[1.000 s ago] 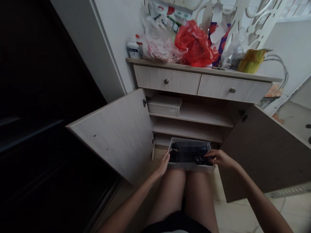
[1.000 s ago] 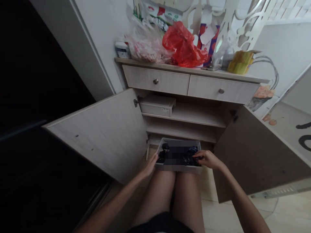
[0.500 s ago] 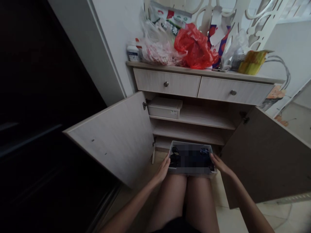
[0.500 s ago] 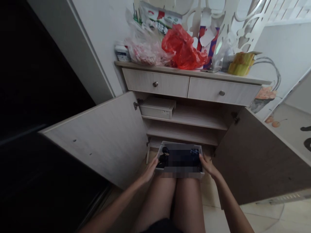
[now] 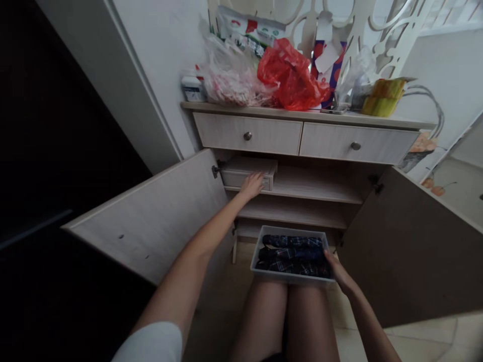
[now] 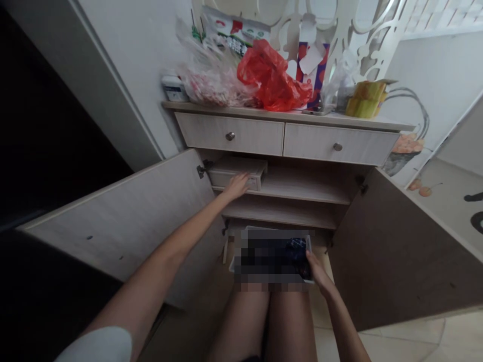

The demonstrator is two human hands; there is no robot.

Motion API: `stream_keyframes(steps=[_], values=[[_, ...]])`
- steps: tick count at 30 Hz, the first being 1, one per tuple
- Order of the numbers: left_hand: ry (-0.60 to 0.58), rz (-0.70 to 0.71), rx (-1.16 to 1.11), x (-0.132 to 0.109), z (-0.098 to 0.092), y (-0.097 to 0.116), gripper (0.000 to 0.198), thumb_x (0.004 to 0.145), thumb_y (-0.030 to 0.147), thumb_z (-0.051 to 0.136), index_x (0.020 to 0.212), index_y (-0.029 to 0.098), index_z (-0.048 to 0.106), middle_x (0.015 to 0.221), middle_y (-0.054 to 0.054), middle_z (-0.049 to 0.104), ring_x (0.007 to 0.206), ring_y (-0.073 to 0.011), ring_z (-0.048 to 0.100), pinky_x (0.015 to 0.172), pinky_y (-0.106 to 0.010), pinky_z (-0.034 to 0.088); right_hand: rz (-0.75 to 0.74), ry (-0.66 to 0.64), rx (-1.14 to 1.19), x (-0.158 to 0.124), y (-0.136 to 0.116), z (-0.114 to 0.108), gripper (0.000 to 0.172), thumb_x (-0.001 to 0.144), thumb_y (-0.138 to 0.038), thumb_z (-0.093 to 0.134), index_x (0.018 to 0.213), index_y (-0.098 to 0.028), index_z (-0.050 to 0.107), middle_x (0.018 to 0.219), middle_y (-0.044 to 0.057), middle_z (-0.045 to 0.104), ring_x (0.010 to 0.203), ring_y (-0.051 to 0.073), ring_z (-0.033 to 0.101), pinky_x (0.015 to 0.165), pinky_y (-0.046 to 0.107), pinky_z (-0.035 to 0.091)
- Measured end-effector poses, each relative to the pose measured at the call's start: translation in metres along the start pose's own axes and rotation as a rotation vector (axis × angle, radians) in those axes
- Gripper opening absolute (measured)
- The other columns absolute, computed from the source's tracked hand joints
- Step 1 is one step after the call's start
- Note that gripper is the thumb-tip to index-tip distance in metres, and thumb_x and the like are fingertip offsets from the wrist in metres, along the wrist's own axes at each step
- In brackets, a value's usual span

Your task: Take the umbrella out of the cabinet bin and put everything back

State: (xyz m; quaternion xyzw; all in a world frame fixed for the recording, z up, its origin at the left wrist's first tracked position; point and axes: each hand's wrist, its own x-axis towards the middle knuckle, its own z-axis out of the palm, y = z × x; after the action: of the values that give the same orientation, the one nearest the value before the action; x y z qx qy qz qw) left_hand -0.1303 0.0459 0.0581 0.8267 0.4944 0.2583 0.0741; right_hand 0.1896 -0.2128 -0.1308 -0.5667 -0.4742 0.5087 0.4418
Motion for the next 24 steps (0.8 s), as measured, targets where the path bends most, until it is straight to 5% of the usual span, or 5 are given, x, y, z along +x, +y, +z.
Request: stream_keyframes(steps=[4, 11, 20, 22, 24], values=[[-0.02, 0.014, 0.062, 0.038, 0.014, 0.002, 0.046, 0.086, 0.022, 0.06, 0.131, 0.017, 0.061, 0.144, -0.018, 0.054, 0.143, -0.0323, 0.038, 0.121, -0.049, 0.017, 0.059, 0.039, 0.084, -0.004, 0.002, 0.004, 0.087, 0.072, -0.09, 0.049, 0.131, -0.029, 0.066, 0.14, 0.007, 0.061, 0.144, 0.033, 0.039, 0.119, 0.051, 0.027], [-0.017, 0.022, 0.086, 0.054, 0.038, 0.01, 0.043, 0.091, 0.012, 0.042, 0.125, 0.018, 0.067, 0.138, -0.018, 0.06, 0.134, -0.032, 0.05, 0.114, -0.048, 0.031, 0.094, 0.056, 0.106, -0.004, 0.002, -0.004, 0.09, 0.071, -0.09, 0.052, 0.132, -0.025, 0.065, 0.144, 0.009, 0.057, 0.143, 0.032, 0.039, 0.121, 0.048, 0.026], [-0.065, 0.203, 0.041, 0.055, 0.078, 0.076, 0.04, 0.097, 0.026, 0.048, 0.135, 0.019, 0.059, 0.138, -0.017, 0.061, 0.13, -0.0326, 0.051, 0.11, -0.048, 0.031, 0.115, 0.036, 0.118, -0.003, -0.002, -0.002, 0.091, 0.067, -0.091, 0.054, 0.131, -0.028, 0.066, 0.14, 0.007, 0.06, 0.141, 0.033, 0.042, 0.12, 0.049, 0.027], [0.0, 0.098, 0.037, 0.06, 0.071, 0.074, 0.051, 0.095, 0.041, 0.055, 0.14, 0.016, 0.053, 0.137, -0.019, 0.06, 0.133, -0.0358, 0.047, 0.112, -0.049, 0.029, 0.1, 0.03, 0.122, -0.005, -0.001, -0.002, 0.09, 0.069, -0.091, 0.053, 0.132, -0.027, 0.066, 0.141, 0.007, 0.06, 0.14, 0.033, 0.043, 0.12, 0.049, 0.027], [0.169, -0.189, 0.038, 0.062, 0.057, 0.059, 0.066, 0.094, 0.053, 0.052, 0.142, 0.009, 0.049, 0.141, -0.025, 0.054, 0.138, -0.0409, 0.04, 0.113, -0.054, 0.027, 0.09, 0.039, 0.127, -0.007, -0.001, -0.002, 0.09, 0.069, -0.09, 0.053, 0.132, -0.027, 0.066, 0.142, 0.008, 0.059, 0.14, 0.033, 0.044, 0.12, 0.049, 0.027]])
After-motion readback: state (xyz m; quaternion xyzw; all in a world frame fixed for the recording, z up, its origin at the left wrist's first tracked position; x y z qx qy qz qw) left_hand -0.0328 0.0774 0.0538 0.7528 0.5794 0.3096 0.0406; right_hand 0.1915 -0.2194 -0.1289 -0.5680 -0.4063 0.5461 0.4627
